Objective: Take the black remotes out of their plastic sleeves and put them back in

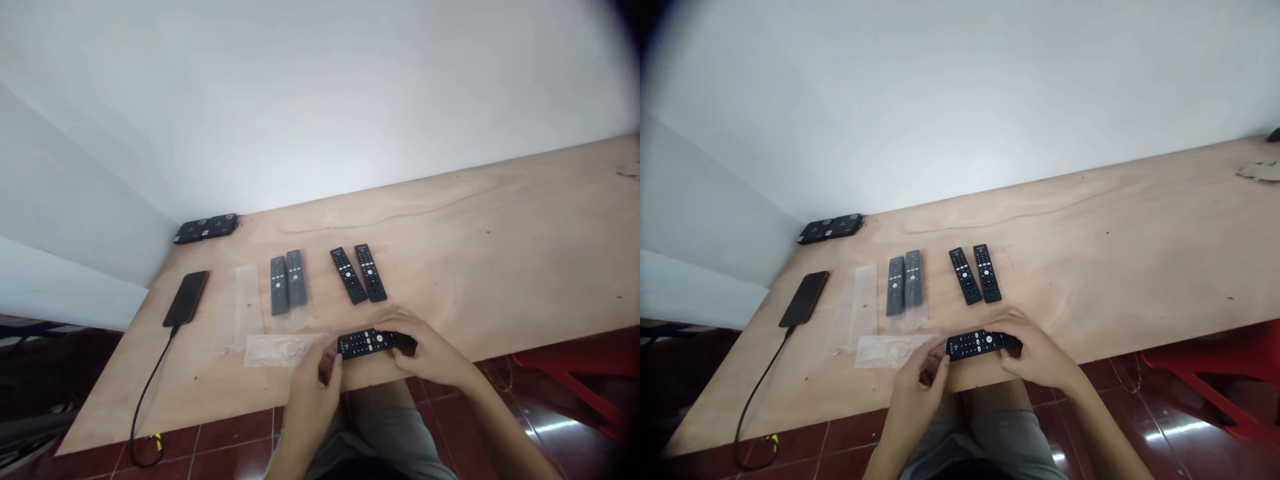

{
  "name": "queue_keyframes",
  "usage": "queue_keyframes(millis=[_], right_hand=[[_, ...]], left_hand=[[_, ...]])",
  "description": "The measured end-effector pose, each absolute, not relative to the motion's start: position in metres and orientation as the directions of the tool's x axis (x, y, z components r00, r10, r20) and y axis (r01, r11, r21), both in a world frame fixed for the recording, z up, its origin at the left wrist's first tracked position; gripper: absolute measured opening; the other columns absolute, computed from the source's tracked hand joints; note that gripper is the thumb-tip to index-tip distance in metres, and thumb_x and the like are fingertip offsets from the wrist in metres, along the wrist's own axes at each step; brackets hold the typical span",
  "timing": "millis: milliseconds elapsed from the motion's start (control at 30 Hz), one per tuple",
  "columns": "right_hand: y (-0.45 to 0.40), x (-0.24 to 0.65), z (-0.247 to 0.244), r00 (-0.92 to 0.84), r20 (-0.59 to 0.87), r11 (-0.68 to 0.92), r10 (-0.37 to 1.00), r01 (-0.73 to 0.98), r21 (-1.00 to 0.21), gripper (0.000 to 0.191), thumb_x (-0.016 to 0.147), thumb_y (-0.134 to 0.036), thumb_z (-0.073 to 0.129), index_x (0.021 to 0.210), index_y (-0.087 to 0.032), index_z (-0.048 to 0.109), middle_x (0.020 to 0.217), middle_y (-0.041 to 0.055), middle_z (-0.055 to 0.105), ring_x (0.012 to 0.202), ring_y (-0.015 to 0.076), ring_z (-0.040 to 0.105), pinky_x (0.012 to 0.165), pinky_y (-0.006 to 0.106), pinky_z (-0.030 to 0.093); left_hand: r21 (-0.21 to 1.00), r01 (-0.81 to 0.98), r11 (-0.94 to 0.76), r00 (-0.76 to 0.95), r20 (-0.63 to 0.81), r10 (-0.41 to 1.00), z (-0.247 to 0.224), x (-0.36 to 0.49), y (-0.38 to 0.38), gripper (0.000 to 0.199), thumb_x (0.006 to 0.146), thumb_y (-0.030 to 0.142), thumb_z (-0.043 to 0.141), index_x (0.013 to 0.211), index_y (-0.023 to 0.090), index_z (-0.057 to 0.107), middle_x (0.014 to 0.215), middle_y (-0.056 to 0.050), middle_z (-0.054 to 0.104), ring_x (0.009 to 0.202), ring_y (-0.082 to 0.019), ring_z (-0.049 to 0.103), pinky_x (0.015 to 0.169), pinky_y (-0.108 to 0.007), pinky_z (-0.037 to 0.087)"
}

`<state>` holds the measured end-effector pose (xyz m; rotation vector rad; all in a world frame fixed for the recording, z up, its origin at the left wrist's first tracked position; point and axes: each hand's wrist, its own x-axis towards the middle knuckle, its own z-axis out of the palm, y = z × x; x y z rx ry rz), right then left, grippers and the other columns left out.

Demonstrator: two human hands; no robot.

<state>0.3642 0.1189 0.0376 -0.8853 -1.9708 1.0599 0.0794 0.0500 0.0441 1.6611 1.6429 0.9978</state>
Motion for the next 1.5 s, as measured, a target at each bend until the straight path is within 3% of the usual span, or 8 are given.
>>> queue_keyframes(millis=[133, 400, 667, 900, 1133, 1333, 1433, 1500], right_hand=[[0.120, 0.365, 0.038, -0.503, 0.270, 0.422, 0.821, 0.218, -0.880, 0.073, 0.084, 0.000, 0.067, 0.148, -0.035, 0.071, 0.146, 0.0065, 0.073, 0.144, 0.0338, 0.063, 0.124, 0.060, 0.052], [0.119, 0.363, 0.042, -0.515, 0.271, 0.436, 0.813, 0.230, -0.870, 0.068, 0.085, -0.004, 0.071, 0.145, -0.037, 0.072, 0.142, 0.0060, 0.076, 0.138, 0.0339, 0.067, 0.118, 0.059, 0.057], [0.117, 0.362, 0.038, -0.485, 0.265, 0.434, 0.833, 0.276, -0.858, 0.072, 0.082, 0.000, 0.067, 0.144, -0.036, 0.073, 0.143, 0.0057, 0.075, 0.141, 0.0343, 0.065, 0.122, 0.062, 0.054], [0.121, 0.363, 0.041, -0.466, 0.265, 0.419, 0.844, 0.268, -0.867, 0.065, 0.085, -0.004, 0.069, 0.142, -0.035, 0.074, 0.146, 0.0060, 0.074, 0.144, 0.0352, 0.063, 0.125, 0.063, 0.052], [0.137, 0.353, 0.028, -0.382, 0.273, 0.413, 0.883, 0.353, -0.840, 0.045, 0.087, -0.006, 0.063, 0.119, -0.030, 0.082, 0.122, 0.0067, 0.081, 0.119, 0.0326, 0.073, 0.109, 0.056, 0.061], [0.135, 0.349, 0.035, -0.446, 0.243, 0.450, 0.861, 0.449, -0.771, 0.042, 0.101, -0.019, 0.070, 0.140, -0.033, 0.074, 0.138, 0.0090, 0.074, 0.131, 0.0348, 0.065, 0.115, 0.060, 0.055], [0.135, 0.349, 0.038, -0.513, 0.209, 0.482, 0.833, 0.484, -0.730, 0.054, 0.095, -0.030, 0.086, 0.147, -0.034, 0.070, 0.140, 0.0095, 0.072, 0.133, 0.0375, 0.062, 0.116, 0.062, 0.053], [0.136, 0.350, 0.038, -0.523, 0.207, 0.487, 0.827, 0.481, -0.729, 0.051, 0.095, -0.029, 0.087, 0.144, -0.034, 0.072, 0.137, 0.0090, 0.073, 0.130, 0.0369, 0.063, 0.115, 0.062, 0.054]], left_hand=[[0.861, 0.509, -0.007, -0.065, 0.046, 0.997, 0.046, 0.074, 0.050, 0.030, 0.106, 0.038, 0.066, 0.131, 0.024, 0.076, 0.099, -0.006, 0.082, 0.081, -0.022, 0.076, 0.075, -0.034, 0.064], [0.886, 0.464, 0.001, -0.073, 0.037, 0.997, 0.049, 0.077, 0.047, 0.023, 0.106, 0.040, 0.066, 0.113, 0.022, 0.079, 0.095, -0.006, 0.080, 0.079, -0.021, 0.075, 0.072, -0.032, 0.062], [0.871, 0.491, 0.020, -0.090, 0.028, 0.996, 0.043, 0.062, 0.052, 0.024, 0.107, 0.042, 0.065, 0.112, 0.022, 0.078, 0.090, -0.004, 0.079, 0.078, -0.021, 0.073, 0.069, -0.030, 0.056], [0.844, 0.528, 0.097, -0.171, -0.007, 0.985, 0.044, 0.070, 0.064, 0.033, 0.099, 0.049, 0.074, 0.084, 0.024, 0.059, 0.071, 0.002, 0.066, 0.061, -0.017, 0.063, 0.059, -0.027, 0.046], [0.840, 0.540, 0.050, -0.044, -0.031, 0.999, 0.053, 0.073, 0.078, 0.028, 0.101, 0.039, 0.064, 0.080, 0.024, 0.054, 0.072, 0.003, 0.062, 0.061, -0.015, 0.058, 0.060, -0.027, 0.042], [0.846, 0.529, 0.065, -0.058, -0.040, 0.997, 0.047, 0.072, 0.074, 0.014, 0.095, 0.032, 0.067, 0.086, 0.024, 0.061, 0.072, 0.003, 0.063, 0.059, -0.016, 0.057, 0.058, -0.027, 0.041], [0.846, 0.529, 0.067, -0.065, -0.038, 0.997, 0.047, 0.072, 0.074, 0.005, 0.091, 0.026, 0.065, 0.088, 0.024, 0.063, 0.073, 0.003, 0.064, 0.060, -0.016, 0.059, 0.059, -0.027, 0.042], [0.833, 0.550, 0.060, -0.059, -0.033, 0.998, 0.047, 0.073, 0.074, 0.010, 0.088, 0.024, 0.067, 0.083, 0.024, 0.058, 0.070, 0.004, 0.060, 0.060, -0.016, 0.058, 0.059, -0.027, 0.041]])
